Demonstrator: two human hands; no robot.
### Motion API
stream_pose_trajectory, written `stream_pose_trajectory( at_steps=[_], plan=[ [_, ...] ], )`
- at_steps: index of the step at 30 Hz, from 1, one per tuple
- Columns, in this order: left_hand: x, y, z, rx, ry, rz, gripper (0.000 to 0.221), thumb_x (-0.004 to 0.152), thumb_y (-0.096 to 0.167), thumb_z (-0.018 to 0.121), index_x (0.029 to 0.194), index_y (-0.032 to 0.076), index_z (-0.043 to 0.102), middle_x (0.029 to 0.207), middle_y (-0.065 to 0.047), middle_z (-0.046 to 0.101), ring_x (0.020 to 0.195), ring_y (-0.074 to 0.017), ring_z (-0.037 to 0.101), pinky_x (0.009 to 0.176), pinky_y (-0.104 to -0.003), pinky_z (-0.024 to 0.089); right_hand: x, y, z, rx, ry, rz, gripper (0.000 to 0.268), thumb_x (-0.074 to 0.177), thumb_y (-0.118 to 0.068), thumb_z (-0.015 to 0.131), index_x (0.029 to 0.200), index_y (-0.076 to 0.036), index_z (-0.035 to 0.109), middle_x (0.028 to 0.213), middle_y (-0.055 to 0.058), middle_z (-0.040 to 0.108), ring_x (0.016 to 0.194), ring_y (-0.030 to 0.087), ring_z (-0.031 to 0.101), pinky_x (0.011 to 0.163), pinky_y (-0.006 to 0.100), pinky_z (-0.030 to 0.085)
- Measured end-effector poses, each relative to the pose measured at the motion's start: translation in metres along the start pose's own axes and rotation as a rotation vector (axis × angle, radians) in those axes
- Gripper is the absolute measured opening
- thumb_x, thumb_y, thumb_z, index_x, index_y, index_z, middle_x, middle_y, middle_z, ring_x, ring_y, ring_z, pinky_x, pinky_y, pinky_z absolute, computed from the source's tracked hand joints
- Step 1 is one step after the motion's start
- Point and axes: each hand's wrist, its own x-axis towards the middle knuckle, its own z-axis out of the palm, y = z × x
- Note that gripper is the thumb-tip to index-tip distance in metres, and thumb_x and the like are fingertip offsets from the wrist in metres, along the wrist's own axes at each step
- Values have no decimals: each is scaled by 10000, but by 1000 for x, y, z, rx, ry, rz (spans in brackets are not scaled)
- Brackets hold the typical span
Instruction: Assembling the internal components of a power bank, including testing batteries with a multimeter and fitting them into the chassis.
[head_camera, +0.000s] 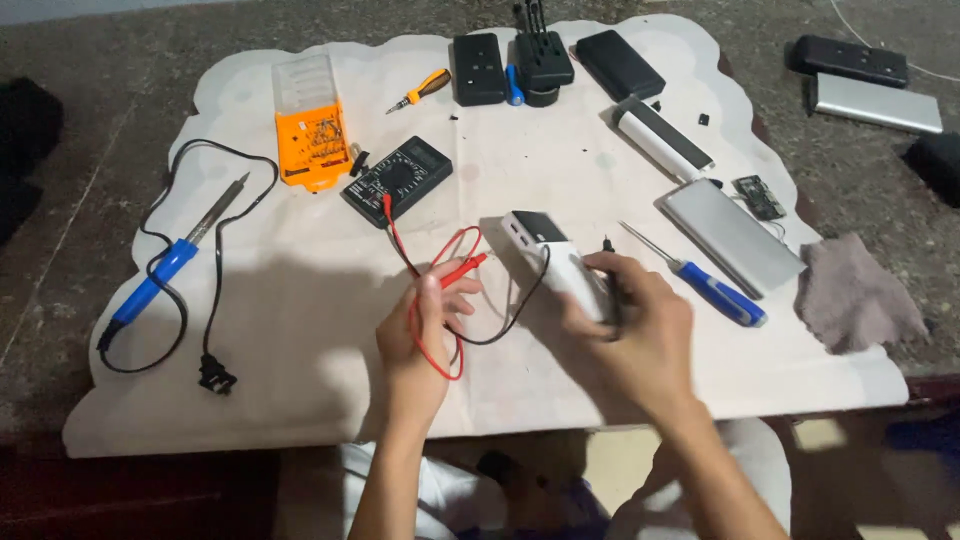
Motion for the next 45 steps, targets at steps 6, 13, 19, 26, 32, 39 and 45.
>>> stream_pose_trajectory(
  at_steps=[6, 13, 19, 26, 32, 39, 45],
  plan=[
    [1, -1, 4, -118, 43, 122, 453, 1103, 298, 369, 1184, 4, 705, 933, -171, 775, 776, -221, 662, 672, -285, 553, 43, 41, -27, 171, -327, 106, 216, 850, -184, 771, 1057, -128, 798, 866, 128, 767, 729, 178, 556, 691, 287, 479],
    [1, -18, -3, -196, 91, 201, 475, 1117, 305, 335, 1145, -4, 694, 860, -187, 761, 723, -210, 668, 626, -267, 536, 60, 27, -29, 195, -421, 44, 226, 824, -142, 781, 1048, -122, 807, 831, 153, 768, 551, 153, 428, 523, 281, 419],
    [-1, -17, -8, -403, 121, 65, 522, 1097, 362, 371, 1150, -67, 663, 832, -125, 674, 728, -170, 558, 664, -296, 474, 63, 46, -27, 436, -540, 5, 305, 822, -96, 727, 1118, -29, 754, 1035, 135, 825, 739, 173, 706, 630, 242, 533],
    [-4, -16, -7, -327, 113, 55, 517, 1092, 346, 375, 1080, -75, 676, 801, -143, 701, 709, -178, 596, 680, -289, 491, 63, 41, -26, 371, -520, -30, 285, 860, -106, 707, 1130, -22, 739, 1097, 134, 814, 795, 159, 698, 681, 239, 530],
    [-5, -11, -4, -262, 109, 52, 442, 1087, 243, 375, 996, -44, 697, 787, -141, 717, 701, -172, 597, 689, -287, 513, 63, 40, -25, 343, -517, -35, 288, 868, -104, 698, 1143, -28, 732, 1081, 126, 818, 807, 157, 710, 698, 243, 545],
    [-6, -10, -1, -241, 77, 90, 439, 1077, 254, 396, 1011, -69, 686, 811, -139, 712, 723, -181, 594, 714, -288, 524, 63, 33, -26, 302, -503, 28, 260, 900, -104, 666, 1141, -32, 735, 1084, 115, 818, 900, 180, 735, 812, 274, 571],
    [-7, -1, 0, -160, 56, 137, 436, 1074, 279, 413, 1020, -65, 676, 841, -118, 714, 728, -155, 594, 692, -272, 521, 62, 25, -24, 340, -483, 127, 260, 903, -93, 643, 1134, -12, 729, 1096, 139, 811, 934, 209, 743, 871, 304, 583]
  ],
)
